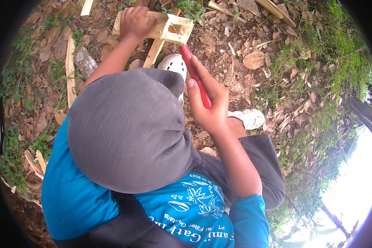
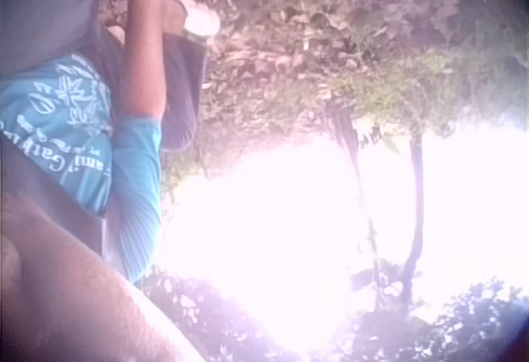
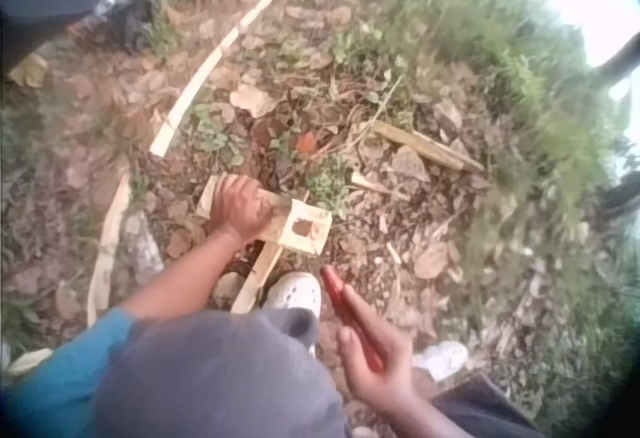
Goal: The person sits on the ground and uses a red-handled knife to carve a rectangular wooden block. They hold the wood steady with their left hand and make repeated cutting motions with the knife in their right hand, removing shavings and shaping the block.
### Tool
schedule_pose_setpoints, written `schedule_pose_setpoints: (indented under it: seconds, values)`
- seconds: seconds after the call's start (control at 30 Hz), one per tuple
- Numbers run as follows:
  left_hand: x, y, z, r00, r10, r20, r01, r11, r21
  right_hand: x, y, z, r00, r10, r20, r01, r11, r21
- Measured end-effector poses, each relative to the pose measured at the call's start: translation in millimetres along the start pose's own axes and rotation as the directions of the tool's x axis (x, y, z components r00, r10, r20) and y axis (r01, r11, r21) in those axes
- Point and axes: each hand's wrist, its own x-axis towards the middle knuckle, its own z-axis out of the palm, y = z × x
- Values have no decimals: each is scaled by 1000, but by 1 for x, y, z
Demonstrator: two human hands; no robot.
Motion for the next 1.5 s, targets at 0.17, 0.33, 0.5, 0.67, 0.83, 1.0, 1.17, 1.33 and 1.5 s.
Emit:
schedule_pose_setpoints:
  seconds: [0.17, 0.33, 0.5, 0.67, 0.83, 1.0, 1.17, 1.33, 1.5]
  values:
    - [2, -1, 2, 998, -51, 29, 50, 998, 27, -40, -19, -31, 994, 106, 29, -105, 994, -32]
    - [0, -3, 0, 994, -86, 70, 88, 996, -24, -75, -54, -71, 995, -16, 100, 29, 992, -123]
    - [2, 5, -10, 998, -35, -54, 29, 993, -115, -34, -41, -38, 993, 92, 68, -83, 989, -125]
    - [13, 14, -24, 998, -47, -41, 39, 982, -184, 23, -16, -3, 989, 145, -5, -145, 987, 74]
    - [14, 15, -30, 994, -107, 11, 108, 982, -152, -1, 27, 6, 1000, 22, 12, -22, 1000, 4]
    - [13, 18, -28, 992, -126, -10, 123, 982, -146, -17, 51, 10, 997, 71, 30, -72, 997, 36]
    - [3, 3, -13, 994, -104, 17, 105, 993, -60, -14, 23, 5, 990, 110, 89, -111, 994, 4]
    - [12, 17, -31, 996, -90, 12, 90, 982, -169, -12, 20, -8, 981, 189, 47, -193, 978, 85]
    - [12, 15, -32, 996, -46, -75, 27, 972, -233, -43, 110, 7, 984, 123, 126, -112, 989, -95]
